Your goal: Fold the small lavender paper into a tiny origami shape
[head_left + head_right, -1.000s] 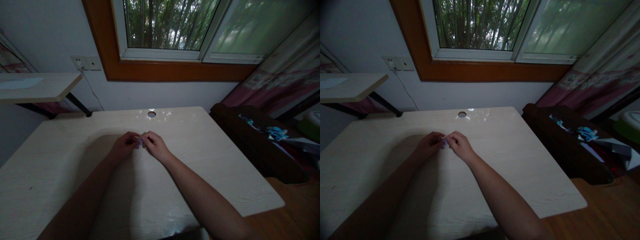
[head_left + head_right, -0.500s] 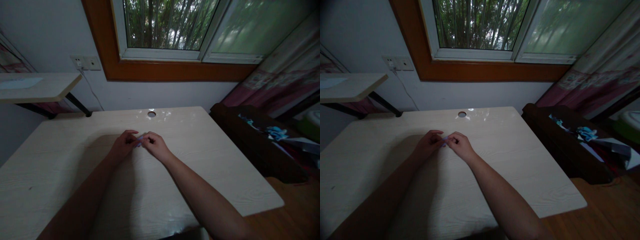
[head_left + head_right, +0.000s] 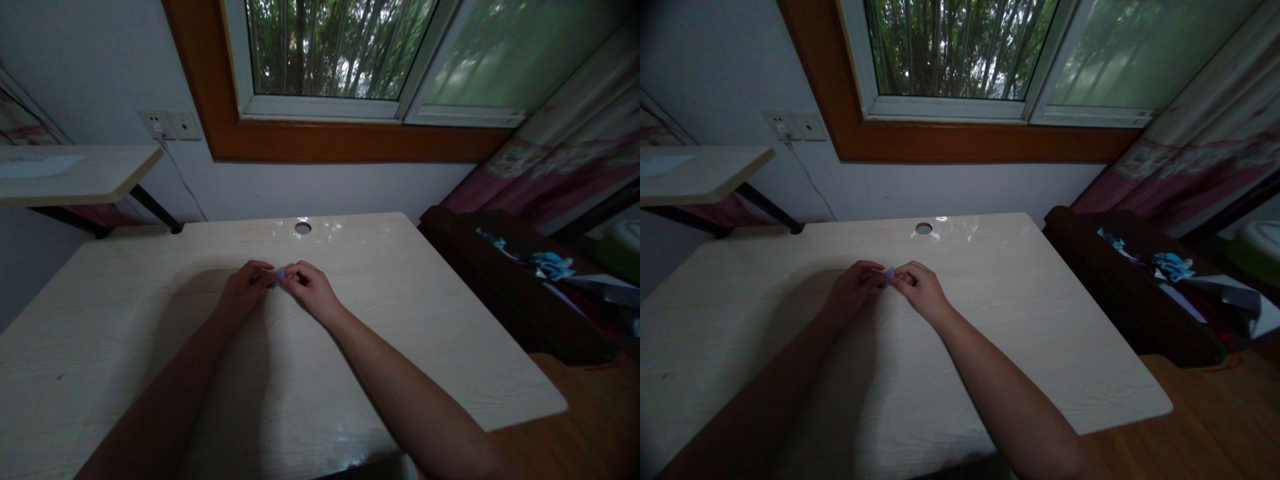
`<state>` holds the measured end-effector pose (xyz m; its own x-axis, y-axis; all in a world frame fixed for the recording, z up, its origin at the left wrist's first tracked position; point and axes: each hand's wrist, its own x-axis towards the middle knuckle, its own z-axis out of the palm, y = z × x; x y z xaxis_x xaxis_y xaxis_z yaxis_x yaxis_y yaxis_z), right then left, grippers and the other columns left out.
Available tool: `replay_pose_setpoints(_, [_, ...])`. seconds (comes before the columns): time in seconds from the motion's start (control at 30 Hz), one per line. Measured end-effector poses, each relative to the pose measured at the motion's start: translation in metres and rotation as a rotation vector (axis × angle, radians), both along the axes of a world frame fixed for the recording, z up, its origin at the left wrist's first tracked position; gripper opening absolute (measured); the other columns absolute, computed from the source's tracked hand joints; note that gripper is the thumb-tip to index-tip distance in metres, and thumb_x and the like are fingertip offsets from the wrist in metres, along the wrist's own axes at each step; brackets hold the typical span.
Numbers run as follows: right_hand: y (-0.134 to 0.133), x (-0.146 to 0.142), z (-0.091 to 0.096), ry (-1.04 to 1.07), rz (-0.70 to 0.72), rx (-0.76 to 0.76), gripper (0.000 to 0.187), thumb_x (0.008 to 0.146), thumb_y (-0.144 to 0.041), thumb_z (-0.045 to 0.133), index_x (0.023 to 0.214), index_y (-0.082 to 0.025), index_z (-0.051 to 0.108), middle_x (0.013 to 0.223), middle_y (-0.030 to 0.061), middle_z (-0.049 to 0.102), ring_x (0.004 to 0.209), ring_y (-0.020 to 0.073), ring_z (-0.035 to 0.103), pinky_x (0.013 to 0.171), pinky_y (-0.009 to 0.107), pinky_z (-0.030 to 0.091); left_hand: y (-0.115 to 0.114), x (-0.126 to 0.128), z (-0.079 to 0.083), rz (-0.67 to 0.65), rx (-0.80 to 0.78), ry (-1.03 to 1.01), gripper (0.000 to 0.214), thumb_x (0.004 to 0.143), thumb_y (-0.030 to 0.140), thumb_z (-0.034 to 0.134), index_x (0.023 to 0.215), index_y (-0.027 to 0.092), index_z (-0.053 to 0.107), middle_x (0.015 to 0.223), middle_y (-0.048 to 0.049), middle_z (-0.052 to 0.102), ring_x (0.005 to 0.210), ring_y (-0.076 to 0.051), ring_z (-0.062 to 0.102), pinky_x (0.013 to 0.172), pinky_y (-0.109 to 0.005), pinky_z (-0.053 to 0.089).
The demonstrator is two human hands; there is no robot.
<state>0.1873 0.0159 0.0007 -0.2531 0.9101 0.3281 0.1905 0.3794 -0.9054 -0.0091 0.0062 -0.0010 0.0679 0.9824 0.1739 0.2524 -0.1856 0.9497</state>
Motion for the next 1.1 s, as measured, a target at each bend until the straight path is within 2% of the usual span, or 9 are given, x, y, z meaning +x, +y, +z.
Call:
replay_pose_setpoints(0.13, [-0.002,0.001,0.005,-0.004,-0.012,0.021,0.012,0.084,-0.035,0.069,0.086,-0.024,0.072,0.081,0.0015,0.062,0.074,0.0158,0.058,0.068,0.027,0.045,-0.001,0.001,0.006,-0.004,0.029,0.080,0.016,0.082,0.036,0.071,0.087,0.021,0.073,0.078,-0.0017,0.074,0.072,-0.019,0.068,0.073,-0.030,0.052])
replay_pose_setpoints(0.33, [-0.004,0.001,0.011,0.015,-0.002,0.047,0.009,0.085,-0.031,0.071,0.089,-0.024,0.076,0.084,0.0033,0.067,0.077,0.0166,0.061,0.069,0.028,0.046,0.003,-0.001,0.008,0.020,0.237,0.113,0.014,0.080,0.035,0.072,0.081,0.022,0.075,0.082,-0.0030,0.070,0.078,-0.017,0.064,0.074,-0.027,0.052])
replay_pose_setpoints(0.47, [-0.003,0.001,0.008,0.003,-0.008,0.088,0.009,0.085,-0.029,0.071,0.089,-0.024,0.077,0.083,0.0036,0.069,0.075,0.0158,0.061,0.068,0.028,0.046,0.002,-0.003,0.008,0.024,0.213,0.156,0.015,0.081,0.036,0.071,0.080,0.021,0.074,0.080,-0.0025,0.071,0.076,-0.016,0.064,0.074,-0.027,0.052])
replay_pose_setpoints(0.73, [-0.005,0.001,0.012,0.015,-0.030,0.091,0.007,0.085,-0.028,0.071,0.086,-0.024,0.078,0.082,0.0039,0.070,0.074,0.0162,0.062,0.065,0.028,0.046,-0.001,-0.001,0.012,0.005,0.147,0.107,0.016,0.081,0.035,0.070,0.081,0.020,0.073,0.079,-0.0025,0.073,0.073,-0.016,0.066,0.072,-0.026,0.054])
replay_pose_setpoints(0.9, [-0.004,0.002,0.009,-0.004,-0.038,0.123,0.008,0.086,-0.028,0.070,0.085,-0.023,0.077,0.080,0.0035,0.068,0.071,0.0150,0.060,0.063,0.027,0.044,-0.001,-0.001,0.008,-0.018,0.111,0.094,0.016,0.080,0.036,0.072,0.083,0.020,0.073,0.077,-0.0021,0.073,0.072,-0.016,0.067,0.071,-0.026,0.054])
replay_pose_setpoints(1.1, [-0.004,0.002,0.006,-0.027,-0.037,0.159,0.008,0.086,-0.026,0.069,0.085,-0.021,0.075,0.075,0.0021,0.062,0.065,0.0130,0.055,0.059,0.025,0.042,-0.001,0.000,0.007,-0.017,0.141,0.146,0.019,0.080,0.038,0.072,0.083,0.019,0.071,0.078,-0.0025,0.072,0.073,-0.016,0.067,0.069,-0.026,0.053])
